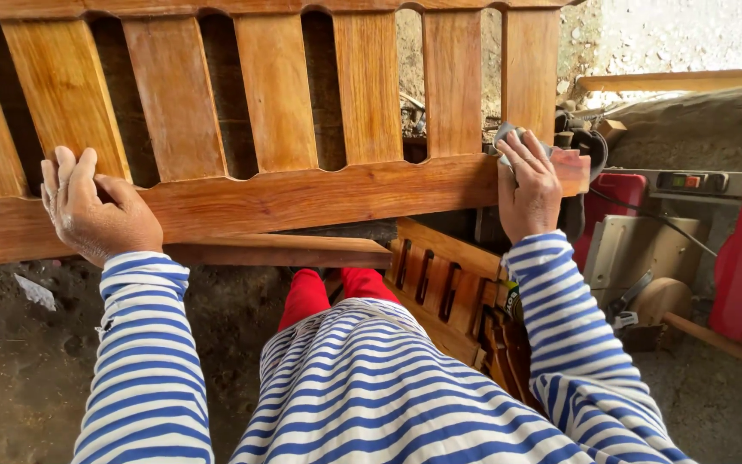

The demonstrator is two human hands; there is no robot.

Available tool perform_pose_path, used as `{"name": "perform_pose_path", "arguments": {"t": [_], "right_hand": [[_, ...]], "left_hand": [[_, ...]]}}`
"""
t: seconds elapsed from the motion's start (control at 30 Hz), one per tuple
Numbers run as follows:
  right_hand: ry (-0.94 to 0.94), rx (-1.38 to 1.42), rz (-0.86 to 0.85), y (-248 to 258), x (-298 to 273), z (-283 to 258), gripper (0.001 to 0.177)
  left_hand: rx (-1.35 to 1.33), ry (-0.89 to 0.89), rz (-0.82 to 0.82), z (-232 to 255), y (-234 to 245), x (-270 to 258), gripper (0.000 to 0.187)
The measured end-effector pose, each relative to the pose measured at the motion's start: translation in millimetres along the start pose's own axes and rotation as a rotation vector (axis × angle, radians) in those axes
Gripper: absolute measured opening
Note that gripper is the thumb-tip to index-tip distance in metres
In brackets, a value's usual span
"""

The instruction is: The person sands the surface of a wooden slatted bench using a sanding block. They move the block back and forth across the slats and edges, holding the bench steady with their other hand.

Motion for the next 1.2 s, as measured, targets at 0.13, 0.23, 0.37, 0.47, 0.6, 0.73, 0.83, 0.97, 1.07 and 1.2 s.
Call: {"name": "perform_pose_path", "arguments": {"t": [0.13,0.23,0.37,0.47,0.6,0.73,0.83,0.97,1.07,1.2], "right_hand": [[0.081,-0.097,0.049,-18.2,35.4,19.8,0.025],[0.081,-0.076,0.101,-38.7,69.5,31.6,0.023],[0.029,0.391,-0.118,-34.7,89.3,-25.7,0.018],[-0.295,0.674,-0.195,-3.3,80.5,-29.7,0.022],[-0.261,0.537,0.211,36.4,62.7,57.6,0.019],[0.075,0.047,0.225,53.9,61.5,35.5,0.016],[0.088,-0.060,0.100,31.2,40.7,37.4,0.013],[0.094,-0.029,-0.037,18.4,11.7,12.5,0.012],[0.110,-0.151,-0.042,17.4,10.2,20.7,0.009],[0.189,-0.101,-0.072,-9.9,25.5,49.2,0.013]], "left_hand": [[0.015,0.000,-0.002,-2.1,-3.4,-1.2,0.034],[0.014,-0.027,0.013,-4.8,-2.9,-2.4,0.034],[0.012,-0.034,0.031,-5.4,-3.9,-3.1,0.037],[0.014,-0.025,0.028,-2.6,-2.5,-2.1,0.036],[0.009,-0.042,0.048,-4.9,-4.0,-3.1,0.039],[0.017,-0.019,0.033,-4.4,-3.8,-3.1,0.036],[0.021,0.005,0.021,-2.9,-3.9,-3.0,0.035],[0.027,-0.002,0.008,0.1,-1.8,-1.8,0.034],[0.011,-0.004,0.007,-3.0,-3.8,-2.1,0.034],[0.014,0.010,0.010,-1.2,-1.4,-1.5,0.034]]}}
Point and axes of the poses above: each hand's wrist, its own x-axis towards the middle knuckle, its own y-axis out of the back of the hand, z = x × y, the point moved 7 cm from there along x, towards the middle knuckle, and after that the axes turned 13 degrees about z, right-handed, at the moved point
